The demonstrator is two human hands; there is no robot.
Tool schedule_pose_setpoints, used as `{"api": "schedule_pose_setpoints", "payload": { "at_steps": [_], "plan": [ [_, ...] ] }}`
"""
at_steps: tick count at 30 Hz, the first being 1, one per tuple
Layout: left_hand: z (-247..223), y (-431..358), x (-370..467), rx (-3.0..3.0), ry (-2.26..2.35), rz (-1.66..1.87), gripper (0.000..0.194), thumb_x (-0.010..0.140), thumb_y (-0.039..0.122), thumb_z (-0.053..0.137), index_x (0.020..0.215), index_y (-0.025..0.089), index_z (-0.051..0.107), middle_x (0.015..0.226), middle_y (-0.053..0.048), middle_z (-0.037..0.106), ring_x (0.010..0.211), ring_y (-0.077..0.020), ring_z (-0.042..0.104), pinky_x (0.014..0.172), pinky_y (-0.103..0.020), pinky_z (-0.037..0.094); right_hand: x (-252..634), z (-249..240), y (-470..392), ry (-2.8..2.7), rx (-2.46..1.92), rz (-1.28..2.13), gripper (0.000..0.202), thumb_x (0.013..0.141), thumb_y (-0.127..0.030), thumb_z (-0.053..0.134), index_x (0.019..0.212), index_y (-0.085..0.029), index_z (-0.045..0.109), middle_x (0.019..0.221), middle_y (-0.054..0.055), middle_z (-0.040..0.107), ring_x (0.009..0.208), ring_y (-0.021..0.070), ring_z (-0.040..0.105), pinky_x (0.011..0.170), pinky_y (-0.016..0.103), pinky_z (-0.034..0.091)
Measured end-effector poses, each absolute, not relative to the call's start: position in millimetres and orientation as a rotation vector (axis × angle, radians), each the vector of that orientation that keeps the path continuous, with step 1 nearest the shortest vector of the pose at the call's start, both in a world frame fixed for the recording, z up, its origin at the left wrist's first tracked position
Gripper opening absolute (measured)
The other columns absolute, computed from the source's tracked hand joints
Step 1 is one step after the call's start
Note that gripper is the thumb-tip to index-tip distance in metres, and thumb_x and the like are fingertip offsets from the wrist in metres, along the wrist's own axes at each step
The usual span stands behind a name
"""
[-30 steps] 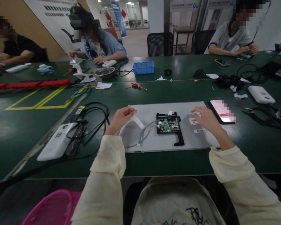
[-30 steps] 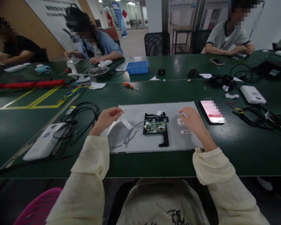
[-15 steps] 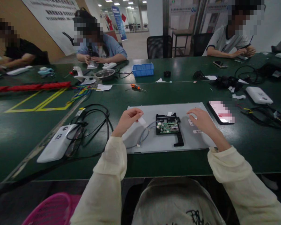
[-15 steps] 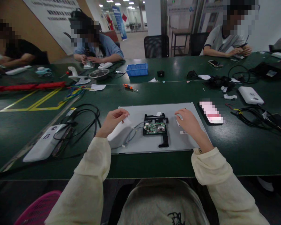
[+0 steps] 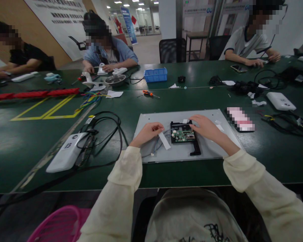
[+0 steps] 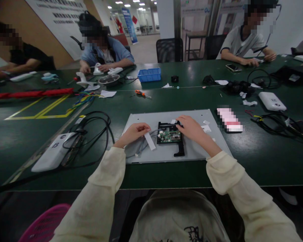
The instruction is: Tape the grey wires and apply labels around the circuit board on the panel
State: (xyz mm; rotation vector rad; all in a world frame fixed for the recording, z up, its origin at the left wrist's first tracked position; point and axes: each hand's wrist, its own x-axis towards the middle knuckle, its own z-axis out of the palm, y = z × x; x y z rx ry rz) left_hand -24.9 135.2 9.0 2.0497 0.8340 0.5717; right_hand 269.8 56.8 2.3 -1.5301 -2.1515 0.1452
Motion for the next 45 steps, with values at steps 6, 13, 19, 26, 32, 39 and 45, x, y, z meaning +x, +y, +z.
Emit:
{"api": "schedule_pose_setpoints", "payload": {
  "at_steps": [6,13,19,26,32,39,45],
  "plan": [
    [4.7,134.0,-26.3,2.085,0.839,0.566,0.023,0.084,0.037,0.056,0.086,0.016,0.064,0.074,0.000,0.061,0.065,-0.0105,0.054,0.062,-0.023,0.042,249.3,9.3,74.1,-2.322,-1.634,0.113,0.027,0.091,-0.025,0.048,0.111,-0.016,0.063,0.113,0.012,0.065,0.108,0.0244,0.057,0.092,0.036,0.044],
    [2.6,133.7,-25.9,2.101,0.846,0.560,0.022,0.083,0.036,0.056,0.086,0.016,0.064,0.075,-0.001,0.063,0.067,-0.0113,0.056,0.063,-0.023,0.043,236.9,11.3,73.9,-2.336,-1.839,0.031,0.028,0.093,-0.018,0.041,0.103,-0.016,0.067,0.103,0.013,0.068,0.102,0.0227,0.061,0.085,0.030,0.043],
    [4.7,132.6,-26.6,2.156,0.844,0.553,0.021,0.084,0.033,0.055,0.088,0.016,0.065,0.078,-0.001,0.063,0.067,-0.0113,0.055,0.065,-0.024,0.043,249.5,12.6,73.6,-2.250,-1.825,-0.046,0.028,0.092,-0.017,0.041,0.103,-0.018,0.067,0.108,0.009,0.069,0.100,0.0223,0.062,0.083,0.031,0.045],
    [5.1,131.8,-26.6,2.180,0.850,0.560,0.022,0.082,0.036,0.056,0.087,0.017,0.066,0.080,-0.001,0.064,0.069,-0.0119,0.055,0.066,-0.024,0.043,274.4,9.2,61.6,-2.097,-1.657,-0.099,0.026,0.091,-0.021,0.045,0.103,-0.019,0.068,0.107,0.006,0.070,0.099,0.0223,0.062,0.086,0.034,0.046],
    [6.7,130.4,-27.8,2.166,0.853,0.568,0.022,0.083,0.034,0.054,0.087,0.016,0.066,0.079,-0.001,0.064,0.067,-0.0114,0.054,0.065,-0.024,0.042,292.2,3.3,57.9,-1.979,-1.667,-0.102,0.028,0.090,-0.022,0.044,0.104,-0.019,0.069,0.107,0.007,0.070,0.101,0.0236,0.062,0.089,0.037,0.046],
    [4.9,136.7,-28.6,2.210,1.044,0.710,0.022,0.082,0.035,0.053,0.084,0.017,0.066,0.076,0.000,0.064,0.067,-0.0119,0.052,0.063,-0.023,0.041,295.8,8.7,54.7,-1.961,-1.700,-0.120,0.031,0.090,-0.023,0.041,0.105,-0.019,0.068,0.108,0.008,0.069,0.101,0.0250,0.061,0.088,0.039,0.046],
    [3.8,154.8,-53.4,2.073,1.682,1.224,0.019,0.088,0.026,0.047,0.093,0.014,0.061,0.084,-0.002,0.058,0.074,-0.0132,0.050,0.071,-0.028,0.041,331.4,7.6,56.1,-1.815,-1.857,-0.342,0.035,0.090,-0.019,0.037,0.109,-0.014,0.066,0.114,0.013,0.065,0.109,0.0275,0.055,0.095,0.043,0.042]
  ]
}}
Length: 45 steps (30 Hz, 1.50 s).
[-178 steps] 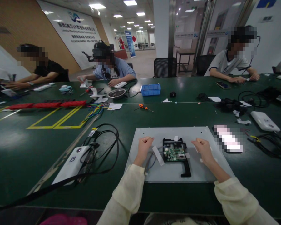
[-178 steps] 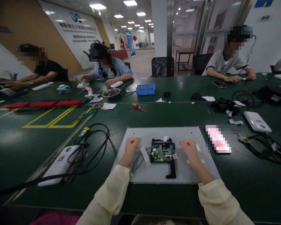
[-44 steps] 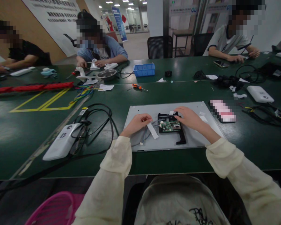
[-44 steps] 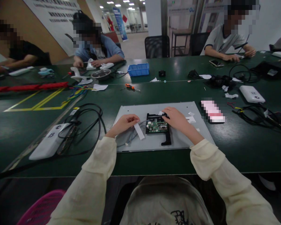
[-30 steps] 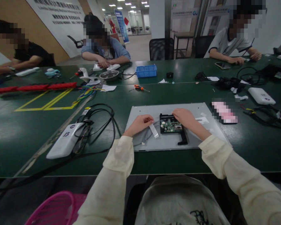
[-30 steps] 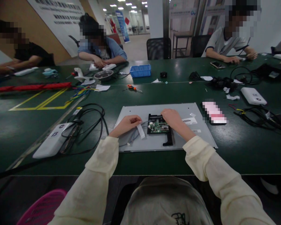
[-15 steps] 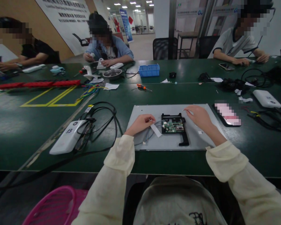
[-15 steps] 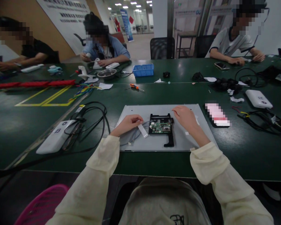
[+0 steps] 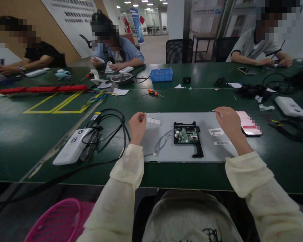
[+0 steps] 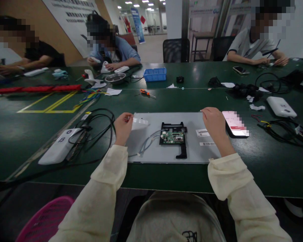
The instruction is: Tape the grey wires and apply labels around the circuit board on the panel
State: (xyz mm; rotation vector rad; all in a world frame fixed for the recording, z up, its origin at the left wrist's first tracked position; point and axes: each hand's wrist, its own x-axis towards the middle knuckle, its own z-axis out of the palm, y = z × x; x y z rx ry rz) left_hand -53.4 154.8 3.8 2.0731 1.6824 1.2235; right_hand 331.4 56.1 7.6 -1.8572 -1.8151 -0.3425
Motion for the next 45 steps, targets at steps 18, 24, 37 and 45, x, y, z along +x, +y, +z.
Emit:
{"api": "schedule_pose_setpoints", "payload": {
  "at_steps": [18,24,37,45],
  "plan": [
    [9.2,128.8,-21.5,2.644,1.203,0.809,0.048,0.092,0.035,0.044,0.137,0.021,0.036,0.147,-0.011,0.032,0.140,-0.0242,0.024,0.115,-0.045,0.021,291.6,-16.2,57.2,-2.185,-1.574,0.248,0.056,0.094,-0.050,0.033,0.144,-0.024,0.034,0.152,0.010,0.030,0.141,0.0280,0.023,0.110,0.052,0.027],
    [13.6,106.4,7.8,2.586,0.812,0.397,0.073,0.087,0.052,0.050,0.147,0.027,0.018,0.156,-0.010,0.016,0.143,-0.0252,0.018,0.115,-0.043,0.022,266.4,-7.9,45.1,-2.302,-1.430,0.414,0.073,0.084,-0.060,0.049,0.147,-0.030,0.026,0.156,0.009,0.020,0.142,0.0293,0.019,0.112,0.052,0.023],
    [11.3,124.5,41.3,2.591,0.643,0.322,0.073,0.074,0.053,0.065,0.136,0.023,0.042,0.140,-0.011,0.047,0.129,-0.0287,0.040,0.109,-0.044,0.028,263.3,-4.0,41.7,-2.248,-1.408,0.519,0.073,0.080,-0.058,0.057,0.143,-0.029,0.033,0.154,0.010,0.025,0.139,0.0292,0.025,0.111,0.051,0.027],
    [2.8,118.7,39.3,2.587,0.680,0.427,0.058,0.081,0.046,0.060,0.132,0.023,0.046,0.138,-0.009,0.049,0.128,-0.0267,0.041,0.110,-0.044,0.027,261.4,-2.8,40.5,-2.246,-1.429,0.531,0.069,0.081,-0.059,0.056,0.140,-0.030,0.037,0.153,0.008,0.027,0.139,0.0292,0.026,0.111,0.051,0.027]
  ]
}}
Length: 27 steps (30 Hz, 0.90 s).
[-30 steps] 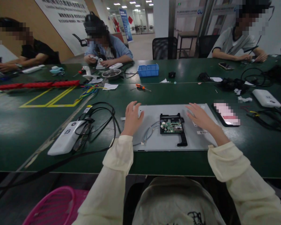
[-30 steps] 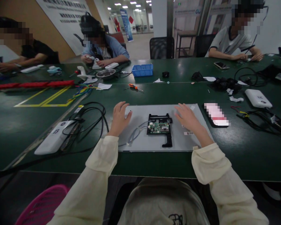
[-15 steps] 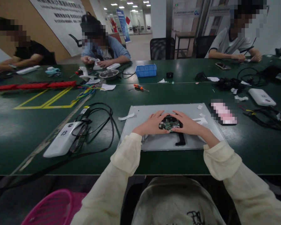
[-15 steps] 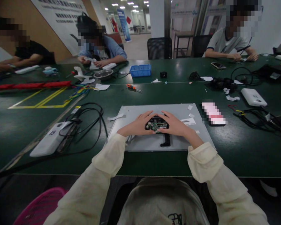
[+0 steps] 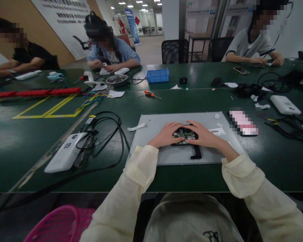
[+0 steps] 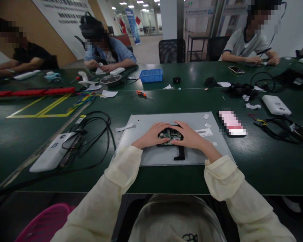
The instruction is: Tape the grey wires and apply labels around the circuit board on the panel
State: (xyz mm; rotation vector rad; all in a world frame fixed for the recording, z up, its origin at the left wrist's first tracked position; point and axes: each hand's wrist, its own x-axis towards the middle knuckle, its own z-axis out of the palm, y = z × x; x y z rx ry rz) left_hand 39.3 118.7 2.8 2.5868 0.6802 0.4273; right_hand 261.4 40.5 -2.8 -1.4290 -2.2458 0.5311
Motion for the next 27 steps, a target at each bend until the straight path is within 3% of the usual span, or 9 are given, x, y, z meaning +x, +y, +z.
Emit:
{"api": "schedule_pose_setpoints", "payload": {
  "at_steps": [20,27],
  "plan": [
    [2.5,113.9,38.0,2.668,0.717,0.429,0.049,0.087,0.042,0.050,0.130,0.019,0.049,0.138,-0.008,0.050,0.129,-0.0241,0.040,0.110,-0.043,0.029,259.9,-12.2,41.3,-2.241,-1.406,0.512,0.068,0.081,-0.058,0.055,0.140,-0.030,0.037,0.155,0.007,0.021,0.141,0.0281,0.022,0.114,0.049,0.025],
    [7.4,112.5,38.3,2.660,0.682,0.373,0.054,0.088,0.046,0.048,0.135,0.019,0.044,0.140,-0.009,0.047,0.131,-0.0252,0.037,0.111,-0.044,0.027,260.4,-9.7,39.3,-2.230,-1.421,0.556,0.070,0.081,-0.061,0.053,0.142,-0.031,0.035,0.157,0.005,0.017,0.143,0.0282,0.016,0.114,0.049,0.023]
  ]
}}
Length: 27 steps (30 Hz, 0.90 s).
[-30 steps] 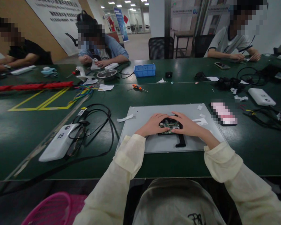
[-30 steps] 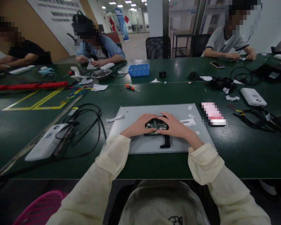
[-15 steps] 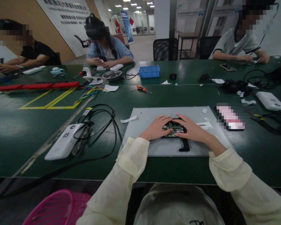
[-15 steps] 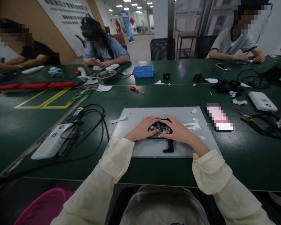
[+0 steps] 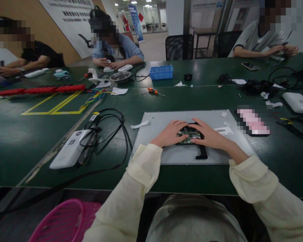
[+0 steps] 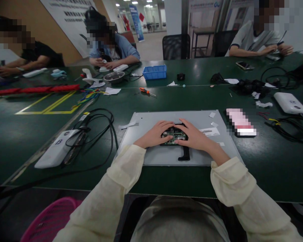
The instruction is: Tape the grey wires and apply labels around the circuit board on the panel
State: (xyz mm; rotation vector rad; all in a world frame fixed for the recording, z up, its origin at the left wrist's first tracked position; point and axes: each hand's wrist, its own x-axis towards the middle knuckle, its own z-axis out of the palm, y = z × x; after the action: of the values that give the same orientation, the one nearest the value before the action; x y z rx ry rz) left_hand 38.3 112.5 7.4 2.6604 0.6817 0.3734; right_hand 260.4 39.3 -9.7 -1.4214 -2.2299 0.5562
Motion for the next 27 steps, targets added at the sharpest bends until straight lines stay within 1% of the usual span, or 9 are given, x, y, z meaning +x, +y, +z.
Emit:
{"api": "schedule_pose_setpoints", "payload": {
  "at_steps": [2,4,8,11,13,17,19,22,27],
  "plan": [
    [7.9,112.1,38.0,2.649,0.679,0.347,0.061,0.086,0.052,0.049,0.138,0.021,0.039,0.142,-0.009,0.044,0.133,-0.0257,0.035,0.112,-0.044,0.025,260.3,-8.7,38.8,-2.227,-1.431,0.569,0.073,0.080,-0.062,0.054,0.143,-0.031,0.032,0.157,0.005,0.015,0.144,0.0284,0.015,0.115,0.049,0.023],
    [7.8,111.3,36.6,2.649,0.698,0.308,0.072,0.083,0.058,0.050,0.142,0.021,0.033,0.146,-0.010,0.039,0.137,-0.0263,0.030,0.114,-0.045,0.020,260.4,-8.9,38.7,-2.217,-1.440,0.583,0.078,0.079,-0.062,0.055,0.146,-0.031,0.028,0.158,0.005,0.012,0.143,0.0290,0.015,0.114,0.049,0.023],
    [9.3,109.7,29.1,2.652,0.765,0.214,0.089,0.077,0.068,0.052,0.148,0.024,0.020,0.156,-0.010,0.018,0.144,-0.0288,0.014,0.116,-0.049,0.005,261.7,-11.5,39.2,-2.197,-1.448,0.575,0.085,0.078,-0.063,0.056,0.148,-0.031,0.021,0.158,0.006,0.011,0.143,0.0297,0.018,0.113,0.050,0.025],
    [11.9,111.1,21.4,2.620,0.782,0.158,0.096,0.074,0.071,0.053,0.149,0.025,0.014,0.158,-0.009,0.008,0.144,-0.0306,0.009,0.116,-0.050,0.003,262.9,-12.8,39.5,-2.195,-1.473,0.551,0.090,0.076,-0.065,0.056,0.149,-0.028,0.019,0.158,0.007,0.012,0.142,0.0303,0.019,0.113,0.050,0.026],
    [12.6,113.8,17.3,2.590,0.776,0.134,0.100,0.072,0.071,0.055,0.150,0.024,0.012,0.158,-0.010,0.008,0.144,-0.0310,0.011,0.116,-0.048,0.007,263.7,-13.6,40.0,-2.190,-1.501,0.548,0.092,0.076,-0.066,0.056,0.149,-0.026,0.019,0.158,0.008,0.012,0.142,0.0306,0.021,0.112,0.050,0.027],
    [10.0,120.8,14.0,2.547,0.762,0.158,0.106,0.068,0.068,0.061,0.149,0.019,0.014,0.155,-0.013,0.020,0.142,-0.0314,0.018,0.115,-0.044,0.016,265.5,-17.0,42.8,-2.172,-1.504,0.544,0.094,0.074,-0.067,0.058,0.149,-0.025,0.019,0.158,0.009,0.014,0.141,0.0314,0.022,0.113,0.050,0.026],
    [8.0,123.3,13.8,2.529,0.769,0.181,0.107,0.067,0.067,0.062,0.149,0.017,0.015,0.154,-0.014,0.023,0.141,-0.0314,0.021,0.114,-0.044,0.018,266.4,-18.9,44.5,-2.157,-1.495,0.551,0.094,0.074,-0.067,0.058,0.149,-0.026,0.019,0.158,0.009,0.014,0.141,0.0323,0.022,0.112,0.051,0.026],
    [6.3,124.9,14.0,2.503,0.800,0.201,0.106,0.067,0.067,0.062,0.149,0.017,0.016,0.153,-0.015,0.023,0.140,-0.0312,0.023,0.114,-0.044,0.020,266.9,-19.5,46.2,-2.132,-1.501,0.577,0.094,0.073,-0.067,0.059,0.149,-0.028,0.019,0.158,0.008,0.013,0.141,0.0332,0.022,0.112,0.053,0.026],
    [6.6,124.7,15.8,2.475,0.829,0.205,0.107,0.066,0.066,0.064,0.148,0.015,0.019,0.152,-0.017,0.024,0.140,-0.0322,0.023,0.114,-0.045,0.021,265.8,-15.0,45.7,-2.119,-1.481,0.606,0.092,0.073,-0.066,0.059,0.148,-0.028,0.022,0.157,0.008,0.014,0.142,0.0317,0.021,0.113,0.049,0.025]
  ]
}}
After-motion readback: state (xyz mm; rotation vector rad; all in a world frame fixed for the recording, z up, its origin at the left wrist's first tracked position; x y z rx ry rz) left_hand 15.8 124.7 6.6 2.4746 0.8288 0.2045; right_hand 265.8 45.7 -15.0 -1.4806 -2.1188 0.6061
